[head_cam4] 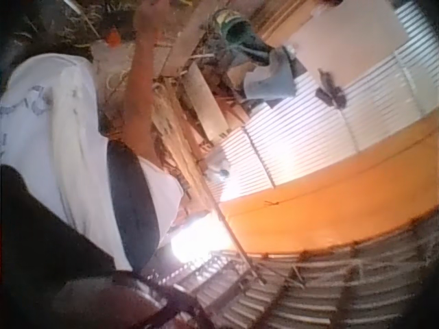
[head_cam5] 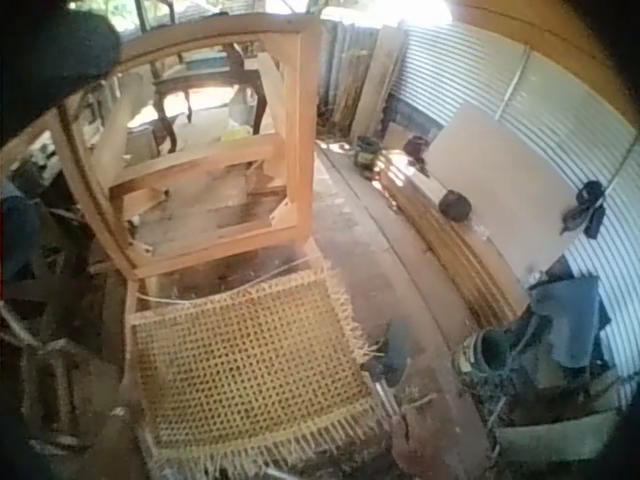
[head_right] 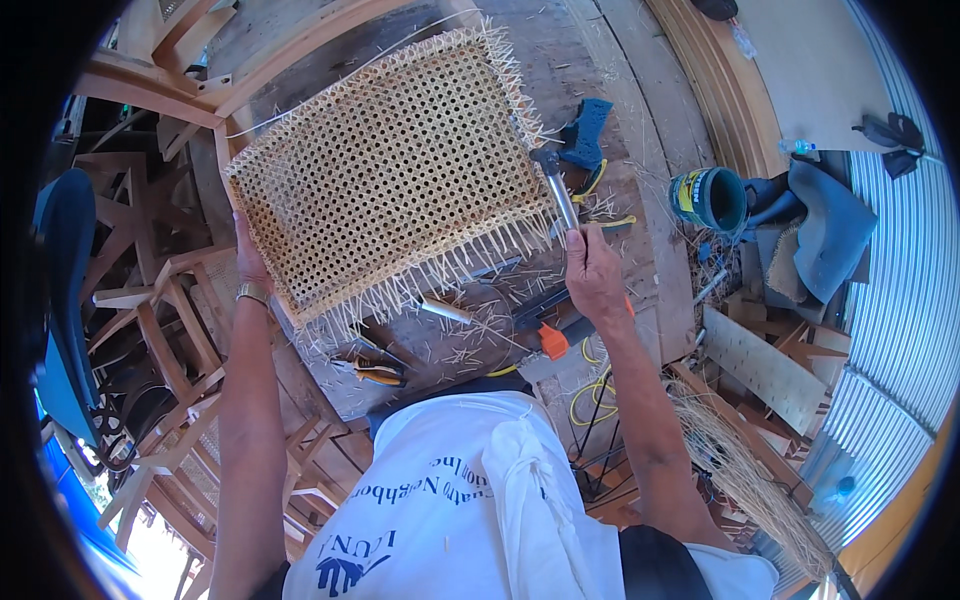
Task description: Stapling and hammering cane webbing onto a wooden chair frame.
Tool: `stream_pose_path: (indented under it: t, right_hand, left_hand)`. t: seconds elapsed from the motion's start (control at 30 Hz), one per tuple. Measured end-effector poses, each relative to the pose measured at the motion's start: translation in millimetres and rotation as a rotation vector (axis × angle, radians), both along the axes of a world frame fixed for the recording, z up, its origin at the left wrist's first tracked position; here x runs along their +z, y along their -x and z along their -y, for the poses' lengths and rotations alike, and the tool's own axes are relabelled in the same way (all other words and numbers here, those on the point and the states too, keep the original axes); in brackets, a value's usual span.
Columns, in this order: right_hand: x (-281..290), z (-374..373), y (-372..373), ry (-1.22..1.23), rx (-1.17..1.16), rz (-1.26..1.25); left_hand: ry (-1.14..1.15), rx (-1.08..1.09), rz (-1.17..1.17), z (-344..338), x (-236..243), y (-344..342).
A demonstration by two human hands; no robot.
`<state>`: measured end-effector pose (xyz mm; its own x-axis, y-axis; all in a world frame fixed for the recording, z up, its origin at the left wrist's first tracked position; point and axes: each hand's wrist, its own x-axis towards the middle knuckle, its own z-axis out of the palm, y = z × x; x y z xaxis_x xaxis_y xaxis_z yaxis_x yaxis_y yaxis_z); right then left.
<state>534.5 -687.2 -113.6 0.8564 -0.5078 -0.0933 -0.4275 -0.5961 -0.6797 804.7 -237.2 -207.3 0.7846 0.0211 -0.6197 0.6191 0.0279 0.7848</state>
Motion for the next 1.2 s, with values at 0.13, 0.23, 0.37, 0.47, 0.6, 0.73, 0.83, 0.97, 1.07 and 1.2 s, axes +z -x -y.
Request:
stream_pose_path:
  t: [0.13, 0.23, 0.37, 0.47, 0.6, 0.73, 0.83, 0.97, 1.07, 1.2]
  right_hand:
    - [-9, 2, 1, 0.046, -0.007, -0.062]
    - [12, -9, -9, 0.008, 0.010, -0.006]
    - [6, -13, -11, 0.003, -0.007, -0.034]
    - [-11, -8, -9, 0.041, -0.049, -0.211]
    - [11, -16, -19, -0.047, -0.051, -0.159]
    - [36, -23, -31, -0.061, -0.071, -0.011]
    - [29, -21, -31, 0.021, -0.040, 0.079]
    - [19, -24, -5, -0.038, -0.010, 0.013]
    - [12, -37, 34, -0.225, 0.054, -0.151]
    - [5, -64, 61, -0.392, 0.329, -0.304]
  left_hand:
    - [0.057, 0.009, -0.019, 5, 4, 0]
    - [0.055, 0.041, -0.005, 1, 2, 0]
    - [0.085, 0.049, -0.012, -1, 4, 1]
    - [0.017, 0.056, -0.012, 20, 20, 7]
    - [0.112, 0.035, -0.053, 5, 15, 4]
    - [0.060, 0.008, -0.015, 0, 5, 0]
    - [0.033, 0.009, -0.044, 7, 7, 1]
    - [0.024, 0.018, -0.010, 4, 6, 1]
    - [0.027, 0.014, 0.011, -4, 1, 1]
    - [0.065, 0.043, -0.017, 3, 7, 4]
